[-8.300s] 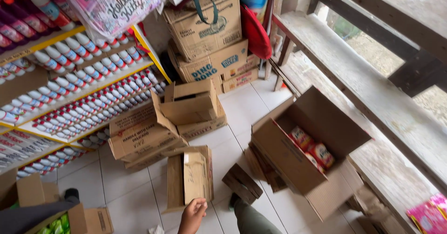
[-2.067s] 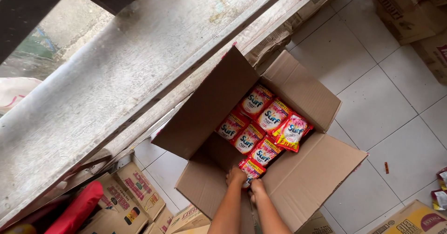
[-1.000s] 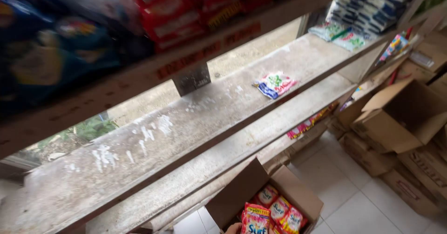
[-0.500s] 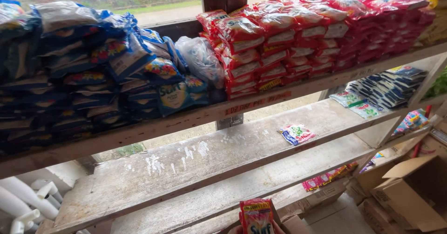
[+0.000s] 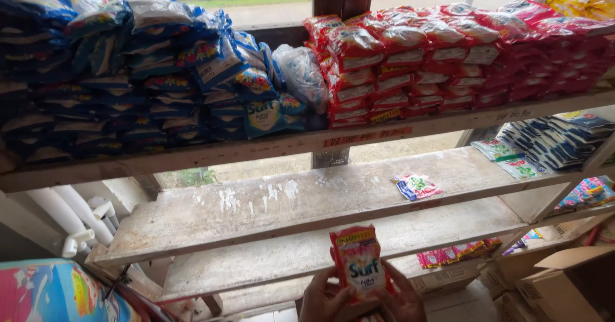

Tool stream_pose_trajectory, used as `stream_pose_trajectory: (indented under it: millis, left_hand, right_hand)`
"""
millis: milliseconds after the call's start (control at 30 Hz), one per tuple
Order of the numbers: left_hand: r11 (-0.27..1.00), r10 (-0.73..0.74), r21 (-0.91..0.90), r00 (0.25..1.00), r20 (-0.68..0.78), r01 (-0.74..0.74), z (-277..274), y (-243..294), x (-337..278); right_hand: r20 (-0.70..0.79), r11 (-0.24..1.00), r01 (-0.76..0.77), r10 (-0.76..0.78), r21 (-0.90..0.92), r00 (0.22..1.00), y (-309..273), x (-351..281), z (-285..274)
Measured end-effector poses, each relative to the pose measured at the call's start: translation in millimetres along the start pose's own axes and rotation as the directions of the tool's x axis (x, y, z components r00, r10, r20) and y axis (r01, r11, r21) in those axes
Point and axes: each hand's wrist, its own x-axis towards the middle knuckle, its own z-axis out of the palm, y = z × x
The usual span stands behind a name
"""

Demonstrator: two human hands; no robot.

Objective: Transferring detergent sachets from a cardboard box on the floor to a wooden display shelf.

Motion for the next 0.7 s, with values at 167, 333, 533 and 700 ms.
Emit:
stream_pose_trajectory:
  millis: [167, 333, 533, 700]
  left_hand:
    - [0.979, 0.193, 0.064, 0.981, -0.022, -0.191, 6, 85, -26]
    - [0.964, 0.267, -0.009, 0.961, 0.077, -0.267, 10, 98, -29]
    - [0.95, 0.309, 0.005, 0.941, 0.141, -0.313, 6, 114, -37]
    - [0.894, 0.428, 0.09, 0.896, 0.121, -0.44, -3, 156, -25]
  right_hand:
    - [0.033, 0.993, 0.082, -0.08, -0.08, 0.996, -130, 3, 53]
    - [0.0, 0.973, 0.185, -0.187, -0.137, 0.982, -146, -3, 56]
    - [-0.023, 0.971, 0.218, -0.221, -0.097, 0.975, -153, -13, 52]
    - [0.032, 0.936, 0.33, -0.329, -0.119, 0.944, -191, 13, 59]
